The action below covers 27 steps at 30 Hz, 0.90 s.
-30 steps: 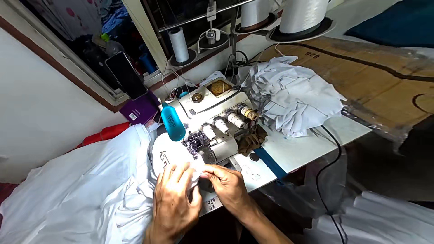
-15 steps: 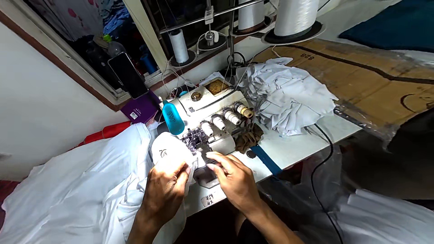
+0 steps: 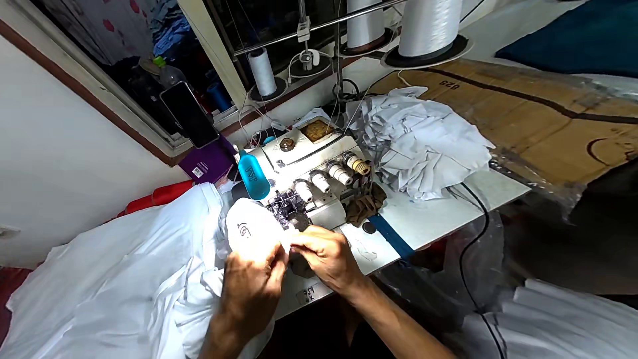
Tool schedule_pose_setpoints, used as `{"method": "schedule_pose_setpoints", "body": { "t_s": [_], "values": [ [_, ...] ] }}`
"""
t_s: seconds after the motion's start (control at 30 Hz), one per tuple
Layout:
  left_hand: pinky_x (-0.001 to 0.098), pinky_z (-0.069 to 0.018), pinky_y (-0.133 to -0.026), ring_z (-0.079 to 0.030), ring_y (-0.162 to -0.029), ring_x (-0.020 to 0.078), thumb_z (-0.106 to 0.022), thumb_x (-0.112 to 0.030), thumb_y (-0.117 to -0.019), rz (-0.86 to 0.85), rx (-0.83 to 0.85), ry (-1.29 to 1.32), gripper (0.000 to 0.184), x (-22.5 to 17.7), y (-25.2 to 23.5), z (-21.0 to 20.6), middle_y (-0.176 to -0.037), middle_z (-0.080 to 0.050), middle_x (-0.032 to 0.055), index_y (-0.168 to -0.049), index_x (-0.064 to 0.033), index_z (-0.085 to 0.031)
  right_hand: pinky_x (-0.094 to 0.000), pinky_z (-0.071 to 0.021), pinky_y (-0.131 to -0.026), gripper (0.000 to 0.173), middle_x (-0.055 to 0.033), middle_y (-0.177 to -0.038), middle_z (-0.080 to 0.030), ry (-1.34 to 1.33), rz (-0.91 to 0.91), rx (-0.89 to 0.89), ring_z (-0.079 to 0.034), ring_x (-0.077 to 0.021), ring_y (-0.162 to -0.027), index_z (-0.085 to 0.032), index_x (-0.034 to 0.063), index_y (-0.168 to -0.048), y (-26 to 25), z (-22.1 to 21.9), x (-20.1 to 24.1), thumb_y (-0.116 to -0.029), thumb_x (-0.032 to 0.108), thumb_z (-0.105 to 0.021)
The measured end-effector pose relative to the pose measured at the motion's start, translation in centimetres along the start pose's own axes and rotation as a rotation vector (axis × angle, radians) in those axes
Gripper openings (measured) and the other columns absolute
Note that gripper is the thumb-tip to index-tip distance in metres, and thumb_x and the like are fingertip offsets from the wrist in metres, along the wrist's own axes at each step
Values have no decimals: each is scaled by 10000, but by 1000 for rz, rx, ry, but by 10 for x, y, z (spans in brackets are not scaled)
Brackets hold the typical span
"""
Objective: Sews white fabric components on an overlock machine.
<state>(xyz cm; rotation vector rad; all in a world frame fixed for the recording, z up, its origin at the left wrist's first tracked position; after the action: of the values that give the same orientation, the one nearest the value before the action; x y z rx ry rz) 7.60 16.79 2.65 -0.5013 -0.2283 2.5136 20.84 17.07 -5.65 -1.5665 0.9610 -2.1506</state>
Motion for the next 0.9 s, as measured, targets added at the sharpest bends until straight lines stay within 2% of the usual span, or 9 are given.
{"method": "schedule_pose_setpoints", "body": {
  "t_s": [0.07, 0.1, 0.13, 0.2, 0.23, 0.27, 0.47, 0.6, 0.9],
  "values": [
    [357, -534, -617, -669, -670, 114, -553, -247, -955, -52, -43, 44, 248, 1, 12, -17, -707, -685, -12, -839, -124, -735, -192, -558, -773, 110, -33, -831, -754, -30, -23, -30, -689, -71, -773, -811, 88, -918, 14, 2, -3, -918, 107, -703],
    [341, -556, -661, -680, -719, 116, -596, -257, -933, -76, -94, 33, 207, 3, 16, -24, -757, -701, -10, -856, -125, -736, -181, -557, -773, 110, -29, -844, -759, -36, -35, -48, -687, -61, -774, -812, 86, -921, 20, 3, -6, -913, 96, -703],
    [340, -567, -719, -683, -797, 143, -645, -273, -897, -92, -159, -11, 181, 6, 20, -29, -837, -710, 9, -894, -118, -739, -172, -558, -775, 108, -27, -860, -765, -41, -49, -64, -690, -53, -780, -813, 83, -924, 24, 3, -9, -908, 89, -706],
    [422, -574, -859, -691, -1024, 275, -695, -298, -797, -108, -234, -156, 347, 11, 27, -38, -1114, -729, 104, -1050, -68, -755, -167, -564, -781, 102, -26, -879, -770, -41, -61, -82, -699, -48, -792, -810, 76, -922, 27, 3, -10, -901, 81, -710],
    [467, -557, -902, -678, -1106, 322, -677, -290, -771, -114, -229, -212, 426, 13, 30, -42, -1222, -715, 127, -1115, -52, -754, -164, -563, -781, 100, -24, -882, -770, -38, -62, -87, -697, -47, -794, -807, 74, -920, 28, 3, -9, -899, 79, -710],
    [489, -547, -906, -673, -1130, 340, -645, -263, -779, -124, -219, -254, 423, 14, 32, -46, -1259, -713, 124, -1129, -55, -759, -164, -561, -785, 100, -23, -886, -770, -38, -65, -92, -696, -48, -797, -806, 75, -922, 28, 4, -9, -900, 78, -708],
    [438, -549, -866, -695, -1100, 295, -556, -126, -816, -99, -203, -344, 371, 12, 26, -48, -1244, -737, 51, -1098, -120, -797, -160, -556, -788, 106, -16, -906, -774, -12, -89, -124, -694, -45, -803, -803, 82, -928, 24, 2, -10, -911, 82, -698],
    [444, -550, -886, -696, -1101, 299, -554, -122, -815, -68, -215, -316, 376, 11, 22, -45, -1237, -739, 66, -1103, -84, -793, -170, -571, -812, 114, -24, -913, -778, 10, -96, -156, -715, -54, -829, -804, 72, -946, 23, -2, -13, -907, 77, -698],
    [415, -554, -842, -708, -1059, 287, -518, -128, -866, -52, -231, -338, 335, 9, 14, -45, -1186, -755, 74, -1034, -105, -807, -175, -555, -724, 128, -18, -929, -776, 125, -21, -180, -686, -63, -756, -796, 113, -1008, 29, -2, -7, -960, 111, -677]
  ]
}}
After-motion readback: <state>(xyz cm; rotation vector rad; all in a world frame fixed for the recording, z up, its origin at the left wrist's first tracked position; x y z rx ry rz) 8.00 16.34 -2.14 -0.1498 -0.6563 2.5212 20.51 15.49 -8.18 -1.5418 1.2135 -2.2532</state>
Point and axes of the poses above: each hand's wrist, its own y-axis away from the middle knuckle, its own z-axis out of the back of the hand, x = y × z, the point moved 8 cm from there along -y, towards the middle knuckle
